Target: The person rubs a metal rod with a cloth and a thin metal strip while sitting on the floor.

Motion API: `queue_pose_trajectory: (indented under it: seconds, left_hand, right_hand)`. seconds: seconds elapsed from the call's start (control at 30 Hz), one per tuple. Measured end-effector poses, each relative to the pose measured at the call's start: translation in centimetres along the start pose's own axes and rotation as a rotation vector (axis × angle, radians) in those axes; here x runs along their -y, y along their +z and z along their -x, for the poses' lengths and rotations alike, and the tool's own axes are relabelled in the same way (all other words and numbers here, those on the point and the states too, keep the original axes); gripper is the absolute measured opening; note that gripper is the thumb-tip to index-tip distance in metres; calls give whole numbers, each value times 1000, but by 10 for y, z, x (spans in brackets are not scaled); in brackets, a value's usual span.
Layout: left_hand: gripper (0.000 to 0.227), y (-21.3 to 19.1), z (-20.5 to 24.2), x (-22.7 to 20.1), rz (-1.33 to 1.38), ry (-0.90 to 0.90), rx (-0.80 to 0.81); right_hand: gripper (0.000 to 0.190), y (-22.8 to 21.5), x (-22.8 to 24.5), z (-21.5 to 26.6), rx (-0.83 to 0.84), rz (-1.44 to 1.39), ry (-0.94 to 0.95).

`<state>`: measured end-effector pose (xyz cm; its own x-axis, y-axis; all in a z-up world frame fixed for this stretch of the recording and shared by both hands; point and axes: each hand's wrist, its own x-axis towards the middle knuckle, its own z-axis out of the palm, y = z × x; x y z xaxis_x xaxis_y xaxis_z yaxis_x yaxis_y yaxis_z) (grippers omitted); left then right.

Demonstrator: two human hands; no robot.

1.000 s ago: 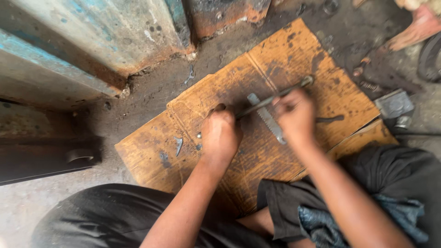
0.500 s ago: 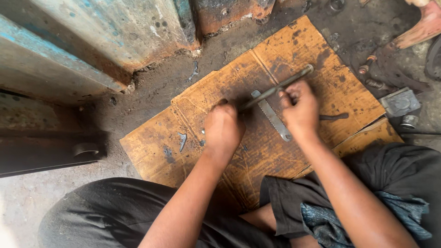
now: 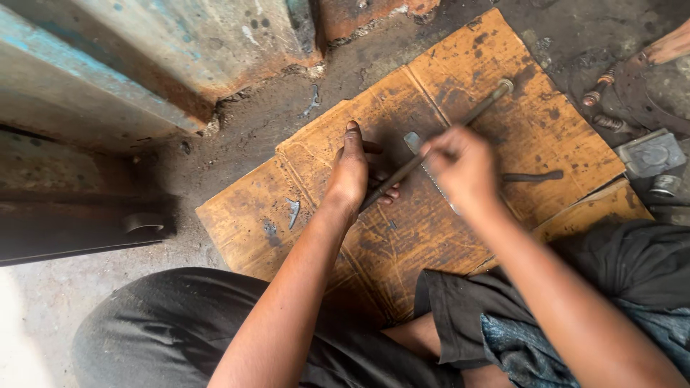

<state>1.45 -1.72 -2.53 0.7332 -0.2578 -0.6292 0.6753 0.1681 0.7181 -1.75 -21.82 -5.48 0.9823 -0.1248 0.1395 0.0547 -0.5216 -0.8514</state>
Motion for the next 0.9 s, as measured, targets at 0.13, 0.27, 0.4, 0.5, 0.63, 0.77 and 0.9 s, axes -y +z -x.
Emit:
queue_pose_trajectory:
  seconds: [0.13, 0.27, 0.4, 0.5, 0.63, 0.77, 0.9]
  left_hand:
    - [92, 1, -6, 7, 77, -67, 42]
    - [92, 3, -11, 13, 117, -66, 40]
    - [92, 4, -8, 3, 92, -24, -21]
    - [92, 5, -8, 5, 88, 48, -63]
    - [86, 2, -5, 5, 103, -7, -117]
    - [87, 4, -8, 5, 84, 9, -93]
    - [92, 3, -6, 8, 66, 65, -129]
  right_hand:
    - [8, 15, 30, 34, 102, 5, 102]
    - [12, -23, 13, -7, -54, -78, 398]
    - [6, -8, 26, 19, -35, -6, 10]
    - [9, 5, 44, 48, 83, 138, 54]
    - [5, -16, 25, 14, -90, 66, 70]
    - [11, -7, 38, 31, -62, 50, -47]
    - [5, 12, 50, 57, 104, 58, 92]
